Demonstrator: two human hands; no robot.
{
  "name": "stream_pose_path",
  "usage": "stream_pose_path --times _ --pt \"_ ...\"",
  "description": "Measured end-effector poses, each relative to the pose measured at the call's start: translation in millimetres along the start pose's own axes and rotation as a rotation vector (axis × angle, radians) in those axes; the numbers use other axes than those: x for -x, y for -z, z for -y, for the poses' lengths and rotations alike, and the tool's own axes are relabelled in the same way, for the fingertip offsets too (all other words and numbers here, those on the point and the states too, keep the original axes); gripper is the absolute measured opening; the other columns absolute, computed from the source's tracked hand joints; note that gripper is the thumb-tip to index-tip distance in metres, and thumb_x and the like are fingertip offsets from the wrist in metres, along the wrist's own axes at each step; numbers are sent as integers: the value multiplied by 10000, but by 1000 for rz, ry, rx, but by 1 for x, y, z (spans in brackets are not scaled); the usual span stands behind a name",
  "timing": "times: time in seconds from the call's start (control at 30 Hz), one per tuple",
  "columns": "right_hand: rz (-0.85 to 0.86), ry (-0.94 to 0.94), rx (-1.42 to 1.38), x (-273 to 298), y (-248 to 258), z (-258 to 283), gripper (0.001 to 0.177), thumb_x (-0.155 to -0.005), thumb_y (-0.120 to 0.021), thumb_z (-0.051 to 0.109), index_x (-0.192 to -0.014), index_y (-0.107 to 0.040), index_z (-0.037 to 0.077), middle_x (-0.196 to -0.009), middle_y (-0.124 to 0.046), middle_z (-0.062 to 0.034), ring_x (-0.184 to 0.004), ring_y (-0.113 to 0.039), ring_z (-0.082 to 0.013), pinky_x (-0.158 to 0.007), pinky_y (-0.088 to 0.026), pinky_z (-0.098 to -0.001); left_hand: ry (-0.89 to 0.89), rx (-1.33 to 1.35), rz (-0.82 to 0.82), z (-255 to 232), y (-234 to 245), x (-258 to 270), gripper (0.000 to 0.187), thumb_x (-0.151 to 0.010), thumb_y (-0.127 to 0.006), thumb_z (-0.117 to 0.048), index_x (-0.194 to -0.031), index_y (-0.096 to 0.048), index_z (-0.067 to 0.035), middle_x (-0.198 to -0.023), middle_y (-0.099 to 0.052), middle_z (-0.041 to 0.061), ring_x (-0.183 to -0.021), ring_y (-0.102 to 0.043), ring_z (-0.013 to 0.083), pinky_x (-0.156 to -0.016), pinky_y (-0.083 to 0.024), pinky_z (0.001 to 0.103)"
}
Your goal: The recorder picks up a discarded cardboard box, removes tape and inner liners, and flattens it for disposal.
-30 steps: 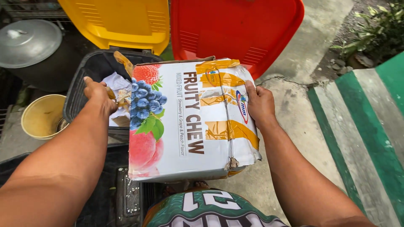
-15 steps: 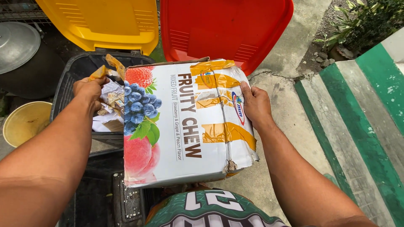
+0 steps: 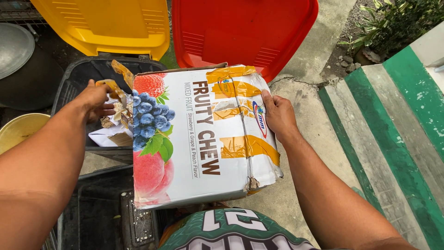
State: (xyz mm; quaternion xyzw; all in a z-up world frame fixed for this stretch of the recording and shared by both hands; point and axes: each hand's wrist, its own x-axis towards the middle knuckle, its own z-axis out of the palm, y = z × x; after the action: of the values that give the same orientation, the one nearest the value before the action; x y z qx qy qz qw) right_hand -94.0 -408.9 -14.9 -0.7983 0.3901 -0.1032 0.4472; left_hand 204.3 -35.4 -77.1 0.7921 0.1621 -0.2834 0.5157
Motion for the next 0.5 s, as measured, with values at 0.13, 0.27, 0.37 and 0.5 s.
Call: stream_pose_path --times 0.13,0.27,0.37,0.5 --pt "9 7 -11 -4 -1 -5 555 -1017 -530 512 -890 -734 12 -729 -725 -86 -564 -613 -119 -572 -517 -321 20 -27 34 11 11 -16 726 -1078 -466 -221 -1650 -30 -318 -1576 -311 151 -1296 -486 292 -943 -553 451" --pt "12 12 -15 -5 0 -3 559 -1019 -533 509 -891 -736 4 -735 -726 -93 -570 -608 -125 -578 -516 -327 -9 -172 -92 29 23 -54 497 -1100 -446 -285 -1596 -435 -255 -1416 -594 166 -1164 -631 252 -942 -565 446" --pt "16 24 -7 -6 0 -2 560 -1018 -532 509 -890 -736 4 -741 -728 -97 -573 -610 -128 -584 -518 -329 -49 -208 -168 26 24 -49 585 -1045 -490 -90 -1587 -277 -144 -1257 -700 177 -995 -703 215 -864 -549 377" --pt "27 24 -1 -4 1 4 555 -1016 -530 512 -892 -733 10 -747 -729 -101 -578 -621 -133 -588 -524 -332 -108 -332 13 41 31 -87 616 -1052 -509 -121 -1624 -286 -171 -1130 -644 121 -868 -680 196 -699 -583 316"
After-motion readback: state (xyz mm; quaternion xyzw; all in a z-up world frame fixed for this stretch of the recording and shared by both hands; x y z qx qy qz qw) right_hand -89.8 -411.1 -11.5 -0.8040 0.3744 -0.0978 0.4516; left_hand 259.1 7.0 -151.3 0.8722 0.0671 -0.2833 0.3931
